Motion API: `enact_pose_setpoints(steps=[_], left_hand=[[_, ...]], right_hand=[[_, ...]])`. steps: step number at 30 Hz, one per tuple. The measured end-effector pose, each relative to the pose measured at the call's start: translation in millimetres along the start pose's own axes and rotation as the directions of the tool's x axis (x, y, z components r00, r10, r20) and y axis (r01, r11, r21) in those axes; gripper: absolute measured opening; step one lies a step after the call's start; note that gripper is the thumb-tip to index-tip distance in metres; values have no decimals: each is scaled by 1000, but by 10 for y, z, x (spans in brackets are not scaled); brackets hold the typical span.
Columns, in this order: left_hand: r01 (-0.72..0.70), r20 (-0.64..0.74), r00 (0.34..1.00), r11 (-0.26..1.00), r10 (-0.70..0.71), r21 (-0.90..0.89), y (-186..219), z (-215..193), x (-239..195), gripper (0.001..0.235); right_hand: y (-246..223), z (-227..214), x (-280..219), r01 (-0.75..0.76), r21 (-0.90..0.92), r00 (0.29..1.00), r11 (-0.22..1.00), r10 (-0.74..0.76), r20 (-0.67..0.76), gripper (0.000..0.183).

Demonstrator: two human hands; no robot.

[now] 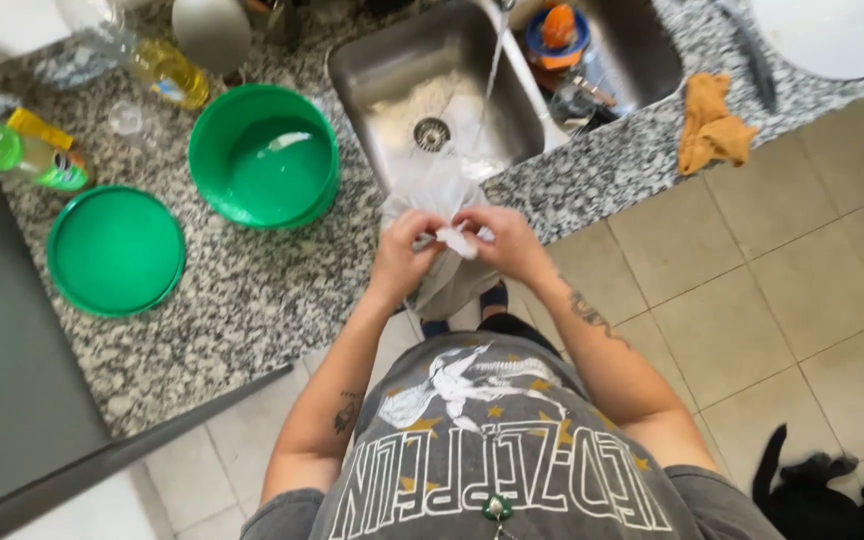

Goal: The person opens a plastic bag and removes potatoes, placing them into a sink. They then use a knife to peel the skin off the potatoes over the sink, discarding the peels into the basin.

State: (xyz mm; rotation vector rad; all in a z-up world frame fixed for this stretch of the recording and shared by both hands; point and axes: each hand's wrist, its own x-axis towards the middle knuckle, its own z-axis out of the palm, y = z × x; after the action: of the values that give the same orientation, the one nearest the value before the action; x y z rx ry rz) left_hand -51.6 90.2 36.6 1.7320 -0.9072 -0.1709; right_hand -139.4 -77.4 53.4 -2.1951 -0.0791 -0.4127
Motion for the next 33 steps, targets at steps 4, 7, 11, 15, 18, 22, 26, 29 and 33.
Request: enact_pose_setpoints(steps=[4,7,11,15,18,22,26,29,33], left_hand=[[206,90,977,962,-193,-177,84,-92,-86,26],[383,80,922,869,-378,-313,38,2,-79,30],[173,36,984,982,-176,69,81,-39,32,21],[-100,120,991,900,53,425,-91,-14,0,18],[-172,168,982,759,83,628,-52,-15,-73,15],[-231,177,973,688,149,688,-65,7,-28,11],[-251,198,968,667,156,702,-28,0,22,5],[-170,203,977,787,57,593,-62,-67,39,7],[96,34,994,979,-104,179,-379,-156,-19,7]], right_hand=[[195,97,-23,15,-105,1000,994,-16,-2,18],[281,131,-164,-40,-127,997,991,31,-70,16],[345,175,-104,-42,-116,998,992,36,-48,15],[358,165,-170,-58,-102,998,993,56,-23,14],[383,158,-154,-38,-116,999,993,38,-5,14],[295,112,-52,-21,-101,1000,995,22,14,16],[174,15,99,44,-218,996,975,-27,81,16],[348,44,108,41,-230,997,972,-24,76,14],[659,-47,-61,-215,-68,976,974,217,16,16]])
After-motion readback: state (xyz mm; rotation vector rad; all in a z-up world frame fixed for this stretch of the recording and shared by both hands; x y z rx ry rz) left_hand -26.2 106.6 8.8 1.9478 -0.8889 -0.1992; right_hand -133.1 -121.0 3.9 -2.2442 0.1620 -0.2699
